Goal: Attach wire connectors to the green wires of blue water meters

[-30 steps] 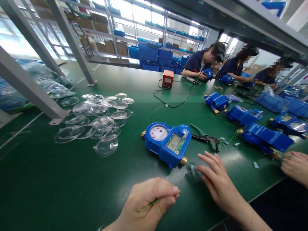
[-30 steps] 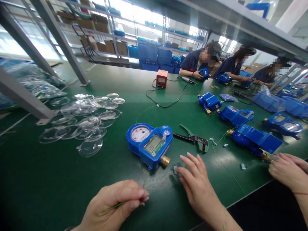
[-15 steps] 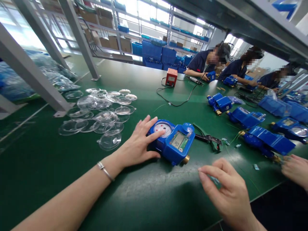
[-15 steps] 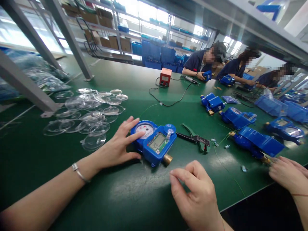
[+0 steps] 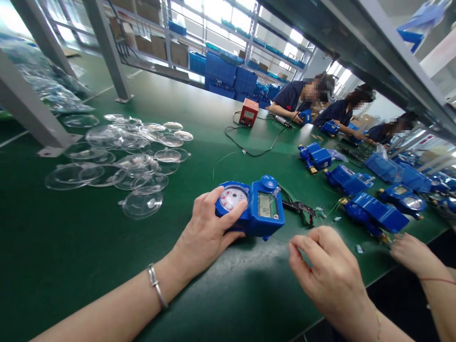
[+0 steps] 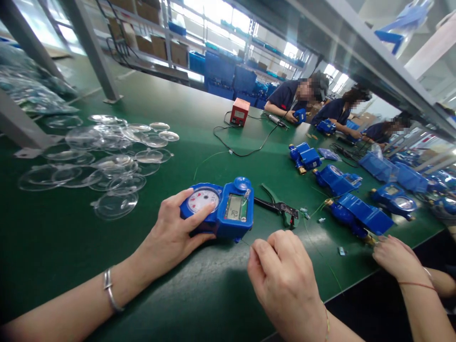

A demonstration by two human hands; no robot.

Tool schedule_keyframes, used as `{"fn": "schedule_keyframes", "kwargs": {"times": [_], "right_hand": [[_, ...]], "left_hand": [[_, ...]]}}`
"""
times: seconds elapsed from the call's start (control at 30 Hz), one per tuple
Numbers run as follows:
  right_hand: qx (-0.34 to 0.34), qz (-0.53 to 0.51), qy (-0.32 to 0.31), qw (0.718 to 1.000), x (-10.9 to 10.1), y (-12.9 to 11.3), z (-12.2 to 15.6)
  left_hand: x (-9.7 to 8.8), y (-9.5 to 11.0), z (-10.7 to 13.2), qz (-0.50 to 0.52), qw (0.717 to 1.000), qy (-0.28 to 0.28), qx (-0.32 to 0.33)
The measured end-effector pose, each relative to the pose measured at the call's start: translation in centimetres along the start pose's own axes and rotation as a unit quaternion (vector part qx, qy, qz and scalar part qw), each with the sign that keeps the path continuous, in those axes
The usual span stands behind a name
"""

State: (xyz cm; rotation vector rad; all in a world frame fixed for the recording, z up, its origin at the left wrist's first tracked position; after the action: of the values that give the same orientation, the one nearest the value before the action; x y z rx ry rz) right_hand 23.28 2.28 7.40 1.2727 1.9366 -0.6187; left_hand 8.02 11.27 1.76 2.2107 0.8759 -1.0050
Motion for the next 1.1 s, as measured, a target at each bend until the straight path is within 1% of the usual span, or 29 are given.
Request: {"fn": "schedule_keyframes", "kwargs": {"times": [0.2,0.47,0.77,1.1], "right_hand": [[0.006,0.000,-0.013,1.000,0.5,0.1,0.3],[-0.006,0.010,-0.050,0.999,1.7,-0.3,0.3],[-0.012,0.018,-0.030,0.999,0.5,-0.8,0.4],[-0.035,0.051,-0.053,0.997,0.9,-1.3,0.0]], "left_hand": [[0.3,-0.3,0.2,0.000,1.000,-0.002,-0.002],[0.1,-0.1,0.2,0.006,1.000,0.001,-0.005],[0.3,-0.1,0.3,0.013,1.000,-0.006,-0.008],[0.1,0.1,0.4,0.020,1.000,-0.002,-0.009]]}}
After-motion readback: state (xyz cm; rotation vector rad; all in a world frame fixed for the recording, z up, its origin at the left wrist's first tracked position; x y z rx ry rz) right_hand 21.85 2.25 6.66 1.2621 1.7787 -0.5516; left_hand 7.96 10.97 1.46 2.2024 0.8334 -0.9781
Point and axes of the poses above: each hand's wrist, its own z-axis away from the middle knuckle, its own x-axis out of the palm, y = z × x, the point moved 9 cm from there along -z, towards the middle knuckle, and after that the axes turned 4 degrees about -x, right-handed, at the moved point
